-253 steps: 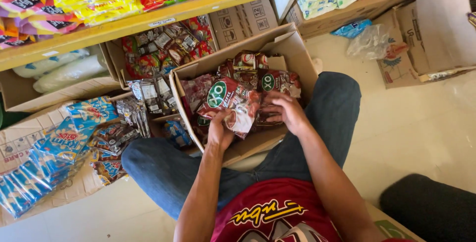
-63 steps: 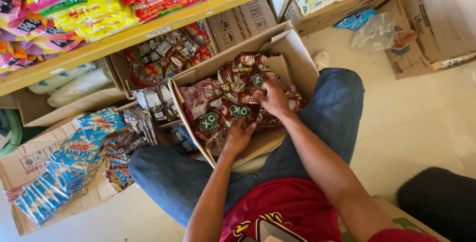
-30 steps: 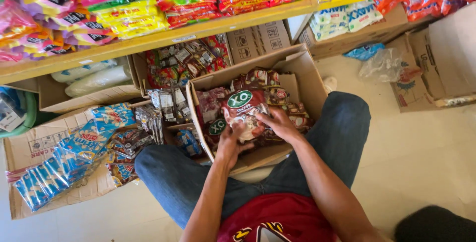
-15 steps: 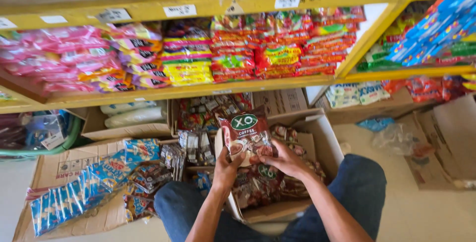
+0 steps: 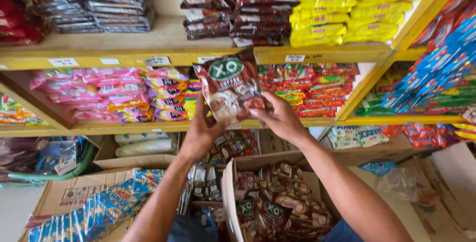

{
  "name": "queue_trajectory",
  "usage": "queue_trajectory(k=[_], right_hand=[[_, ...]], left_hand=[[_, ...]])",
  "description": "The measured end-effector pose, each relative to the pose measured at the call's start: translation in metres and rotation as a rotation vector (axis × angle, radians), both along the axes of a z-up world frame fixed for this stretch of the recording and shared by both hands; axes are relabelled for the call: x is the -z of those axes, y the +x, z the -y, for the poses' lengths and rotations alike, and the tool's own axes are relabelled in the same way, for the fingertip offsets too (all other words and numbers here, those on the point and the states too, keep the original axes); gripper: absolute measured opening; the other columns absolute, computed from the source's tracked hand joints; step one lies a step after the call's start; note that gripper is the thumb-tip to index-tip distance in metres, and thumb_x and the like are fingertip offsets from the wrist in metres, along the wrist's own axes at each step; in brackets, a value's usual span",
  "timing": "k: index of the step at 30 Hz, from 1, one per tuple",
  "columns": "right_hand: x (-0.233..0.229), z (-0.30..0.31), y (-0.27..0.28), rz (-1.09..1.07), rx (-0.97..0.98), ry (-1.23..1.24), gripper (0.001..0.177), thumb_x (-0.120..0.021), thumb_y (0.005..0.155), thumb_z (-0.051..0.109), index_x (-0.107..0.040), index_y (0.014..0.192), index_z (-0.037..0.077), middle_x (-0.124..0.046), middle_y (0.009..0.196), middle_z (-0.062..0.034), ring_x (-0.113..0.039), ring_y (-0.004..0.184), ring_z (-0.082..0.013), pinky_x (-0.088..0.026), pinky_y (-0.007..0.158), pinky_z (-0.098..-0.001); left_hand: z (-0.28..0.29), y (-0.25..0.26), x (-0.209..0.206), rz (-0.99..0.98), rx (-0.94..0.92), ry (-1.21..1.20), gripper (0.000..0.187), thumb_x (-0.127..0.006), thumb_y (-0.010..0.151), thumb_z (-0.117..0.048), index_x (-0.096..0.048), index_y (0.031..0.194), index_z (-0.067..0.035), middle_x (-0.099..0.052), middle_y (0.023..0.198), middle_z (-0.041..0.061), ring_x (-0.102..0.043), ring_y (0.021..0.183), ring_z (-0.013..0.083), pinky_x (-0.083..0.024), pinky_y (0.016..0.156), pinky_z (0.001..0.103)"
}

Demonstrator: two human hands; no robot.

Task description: The recorder is taking snack packages from a cardboard box on the floor and arranging them neatly on store shelves.

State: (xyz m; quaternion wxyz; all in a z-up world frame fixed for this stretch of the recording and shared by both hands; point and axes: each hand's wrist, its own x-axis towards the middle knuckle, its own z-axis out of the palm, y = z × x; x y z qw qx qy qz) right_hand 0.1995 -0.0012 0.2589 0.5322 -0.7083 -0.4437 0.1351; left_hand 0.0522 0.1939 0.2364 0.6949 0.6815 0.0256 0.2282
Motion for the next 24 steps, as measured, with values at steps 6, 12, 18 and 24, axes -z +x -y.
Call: queue_trajectory(k=[6,12,18,24], right_hand=[[-0.090,-0.066,0.026,0.194,0.157,0.016,0.050,-0.071,0.098,0.022,-0.055,0.142,0.005,-0.076,0.094,-0.0068,-0.068,0.073,-0.0112,-0.054,0.060,-0.0286],[-0.148,-0.128,0.065,-0.111,0.174,0.186,0.041,-0.070,0.097,0.017,-0.064,0.134,0.000,-0.073,0.092,-0.0070,-0.064,0.068,-0.0064,-0.056,0.048,-0.0295],[-0.159,-0.181,0.105,-0.329,0.366,0.270,0.036,-0.065,0.100,0.015,-0.068,0.132,-0.001,-0.070,0.087,-0.0084,-0.063,0.056,-0.0107,-0.062,0.050,-0.0267],[-0.168,-0.217,0.130,-0.371,0.434,0.439,0.054,-0.058,0.096,0.002,-0.048,0.150,0.003,-0.074,0.109,-0.0160,-0.075,0.077,-0.0170,-0.066,0.060,-0.0271]], left_hand=[[-0.076,0.050,-0.071,0.136,-0.141,0.117,0.083,-0.069,0.089,0.003,-0.024,0.159,-0.005,-0.064,0.139,0.013,-0.069,0.110,0.0185,-0.060,0.083,0.029],[-0.101,0.081,-0.175,0.018,-0.366,0.328,0.059,-0.071,0.091,-0.004,-0.054,0.147,-0.004,-0.071,0.108,0.013,-0.062,0.076,0.0160,-0.050,0.057,0.030],[-0.136,0.156,-0.179,0.075,-0.424,0.092,0.057,-0.064,0.091,0.001,-0.054,0.147,-0.002,-0.074,0.107,0.014,-0.062,0.073,0.0176,-0.052,0.058,0.030],[-0.161,0.214,-0.186,0.139,-0.551,0.054,0.051,-0.064,0.093,0.001,-0.054,0.143,0.001,-0.073,0.107,0.016,-0.069,0.080,0.0181,-0.059,0.064,0.032]])
